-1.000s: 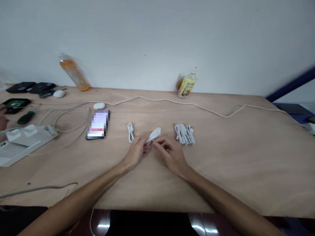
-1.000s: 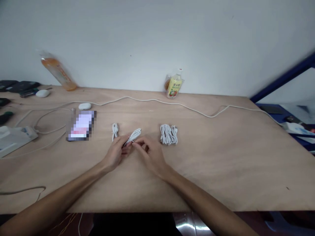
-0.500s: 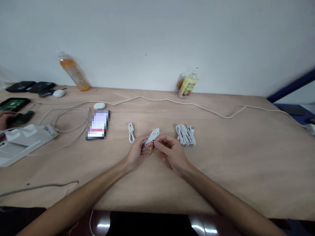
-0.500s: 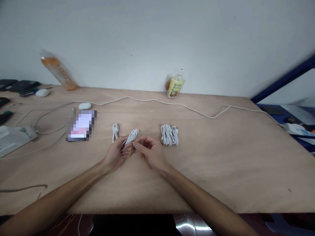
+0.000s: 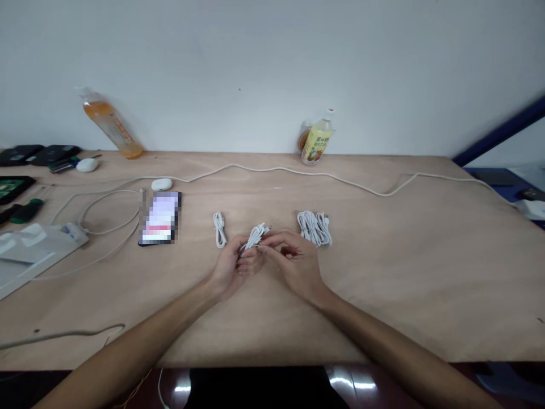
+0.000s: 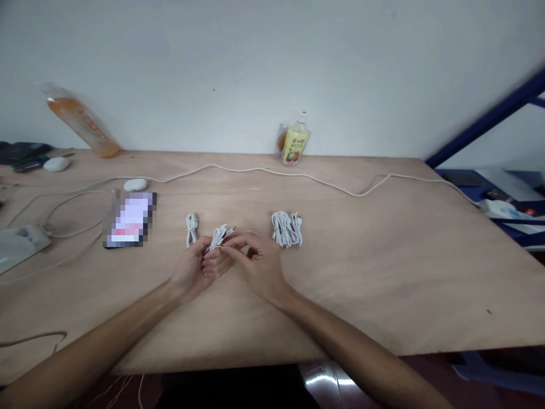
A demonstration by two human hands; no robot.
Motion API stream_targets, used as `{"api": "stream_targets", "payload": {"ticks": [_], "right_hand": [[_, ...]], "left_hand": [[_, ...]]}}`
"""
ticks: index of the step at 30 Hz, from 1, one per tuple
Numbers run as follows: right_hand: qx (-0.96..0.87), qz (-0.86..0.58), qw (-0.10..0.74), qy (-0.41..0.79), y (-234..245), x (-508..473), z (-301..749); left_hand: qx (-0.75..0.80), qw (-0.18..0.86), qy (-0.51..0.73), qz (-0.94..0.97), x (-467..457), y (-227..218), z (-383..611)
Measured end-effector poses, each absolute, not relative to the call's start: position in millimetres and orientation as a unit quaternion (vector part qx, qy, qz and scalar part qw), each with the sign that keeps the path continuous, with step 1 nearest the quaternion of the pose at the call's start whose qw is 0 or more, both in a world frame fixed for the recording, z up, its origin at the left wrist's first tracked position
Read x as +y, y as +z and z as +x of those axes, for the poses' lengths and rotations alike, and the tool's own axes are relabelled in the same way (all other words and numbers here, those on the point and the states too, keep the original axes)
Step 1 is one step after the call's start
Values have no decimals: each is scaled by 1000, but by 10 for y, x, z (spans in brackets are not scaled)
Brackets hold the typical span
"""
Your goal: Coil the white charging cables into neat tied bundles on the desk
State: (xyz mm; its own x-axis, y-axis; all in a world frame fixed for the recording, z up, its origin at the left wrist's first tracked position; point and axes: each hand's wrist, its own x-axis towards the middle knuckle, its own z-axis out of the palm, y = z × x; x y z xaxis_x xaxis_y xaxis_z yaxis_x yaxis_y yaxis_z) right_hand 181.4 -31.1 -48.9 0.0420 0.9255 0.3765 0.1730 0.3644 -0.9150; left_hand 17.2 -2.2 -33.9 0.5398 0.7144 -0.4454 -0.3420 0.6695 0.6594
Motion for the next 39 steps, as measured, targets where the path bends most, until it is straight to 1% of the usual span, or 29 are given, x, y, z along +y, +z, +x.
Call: {"api": "stream_targets", "payload": {"ticks": [5, 12, 17, 19, 24, 28, 30, 35, 39], "right_hand": [[-624, -453, 559, 305, -505, -303, 1821], [-662, -457, 553, 217, -508, -324, 1856], [-674, -449, 558, 181, -476, -330, 1868], [-679, -449, 553, 177, -473, -326, 1874], [-682, -470, 534, 171, -495, -315, 1910], [-694, -474, 520, 152, -515, -286, 1966], [-706, -468, 513, 140, -520, -270, 1992], [-763, -422, 480, 98, -532, -262, 2006], [-790, -390, 467, 73, -554, -280, 1988]], "left_hand": [[350, 848, 293, 270, -13, -351, 153], [329, 859, 270, 286, -37, -323, 179], [337, 852, 261, 304, -52, -319, 204], [341, 828, 291, 336, -61, -323, 224], [354, 726, 387, 444, -78, -341, 250], [376, 664, 395, 512, -78, -310, 219], [375, 651, 389, 533, -68, -300, 201], [355, 702, 360, 501, -32, -367, 183], [346, 730, 360, 467, -48, -430, 206]]}}
